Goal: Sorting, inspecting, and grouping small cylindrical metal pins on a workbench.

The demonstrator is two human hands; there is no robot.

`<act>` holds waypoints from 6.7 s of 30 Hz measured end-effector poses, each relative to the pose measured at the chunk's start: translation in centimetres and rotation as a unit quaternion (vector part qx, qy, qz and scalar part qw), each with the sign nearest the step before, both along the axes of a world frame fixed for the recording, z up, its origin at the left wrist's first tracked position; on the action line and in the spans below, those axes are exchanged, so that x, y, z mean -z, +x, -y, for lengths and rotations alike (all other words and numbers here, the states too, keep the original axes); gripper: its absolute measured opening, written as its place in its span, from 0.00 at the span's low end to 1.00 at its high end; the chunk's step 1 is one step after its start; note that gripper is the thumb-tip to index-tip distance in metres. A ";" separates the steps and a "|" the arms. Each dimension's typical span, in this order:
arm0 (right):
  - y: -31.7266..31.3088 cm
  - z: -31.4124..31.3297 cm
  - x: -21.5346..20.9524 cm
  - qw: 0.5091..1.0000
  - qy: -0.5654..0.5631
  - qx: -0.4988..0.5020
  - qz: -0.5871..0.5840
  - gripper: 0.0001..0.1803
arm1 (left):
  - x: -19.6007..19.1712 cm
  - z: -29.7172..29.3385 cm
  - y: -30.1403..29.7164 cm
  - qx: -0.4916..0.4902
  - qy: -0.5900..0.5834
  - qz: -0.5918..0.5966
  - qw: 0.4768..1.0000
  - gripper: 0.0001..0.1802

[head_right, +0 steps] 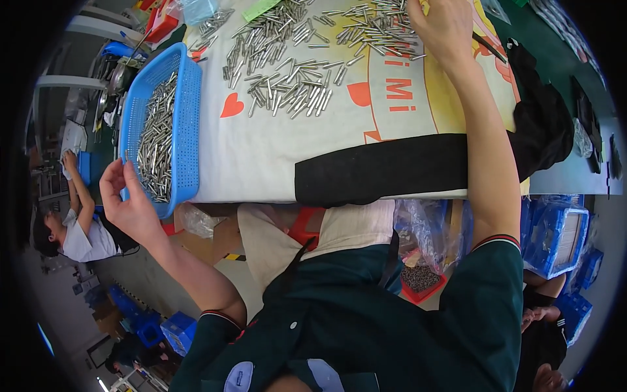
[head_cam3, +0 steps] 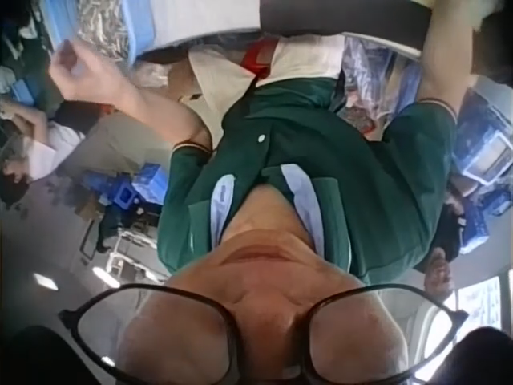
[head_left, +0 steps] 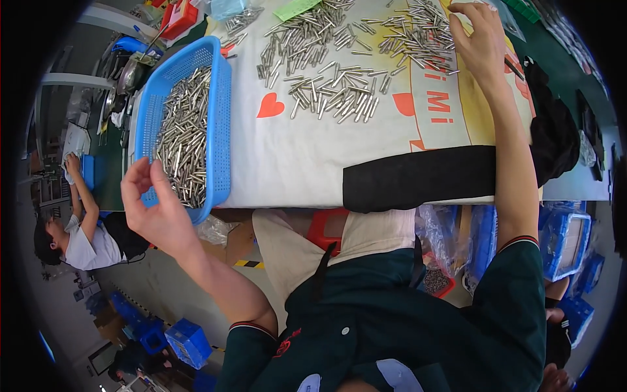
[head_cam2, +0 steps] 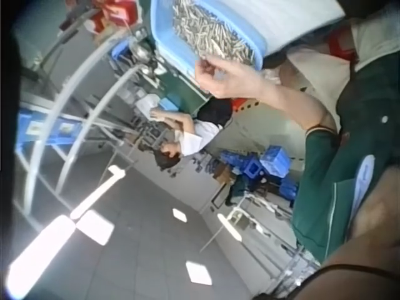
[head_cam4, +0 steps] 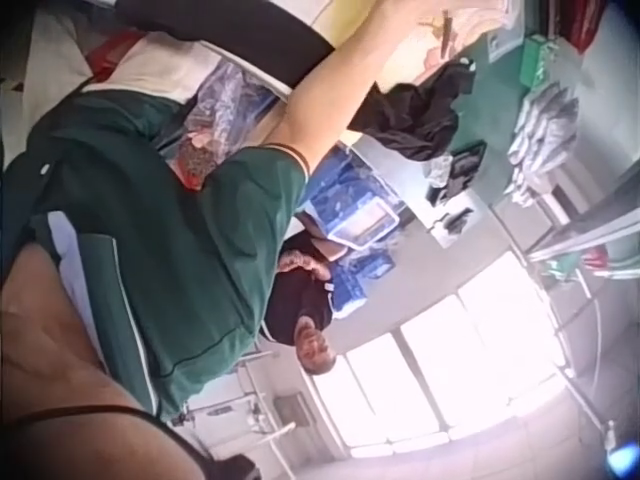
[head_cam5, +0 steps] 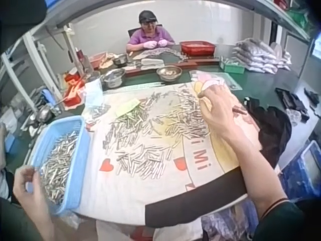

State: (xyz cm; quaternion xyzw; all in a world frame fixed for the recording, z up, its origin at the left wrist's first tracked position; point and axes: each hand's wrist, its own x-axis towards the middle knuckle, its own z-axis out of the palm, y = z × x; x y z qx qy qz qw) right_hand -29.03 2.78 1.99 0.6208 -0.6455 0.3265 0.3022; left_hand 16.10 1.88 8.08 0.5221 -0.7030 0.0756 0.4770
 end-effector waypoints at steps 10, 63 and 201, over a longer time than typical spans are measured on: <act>-2.0 -1.0 -0.4 0.993 0.066 0.094 0.008 0.13 | 0.1 -0.3 -3.0 0.084 -0.013 0.063 0.994 0.12; 20.0 -9.2 -1.4 0.475 -0.035 -0.347 0.808 0.20 | 6.9 -5.4 -11.0 0.396 0.210 0.128 0.885 0.07; 14.9 -1.9 0.7 0.916 0.196 -0.342 -0.069 0.05 | 7.5 -0.8 -11.9 0.243 0.158 0.078 0.954 0.04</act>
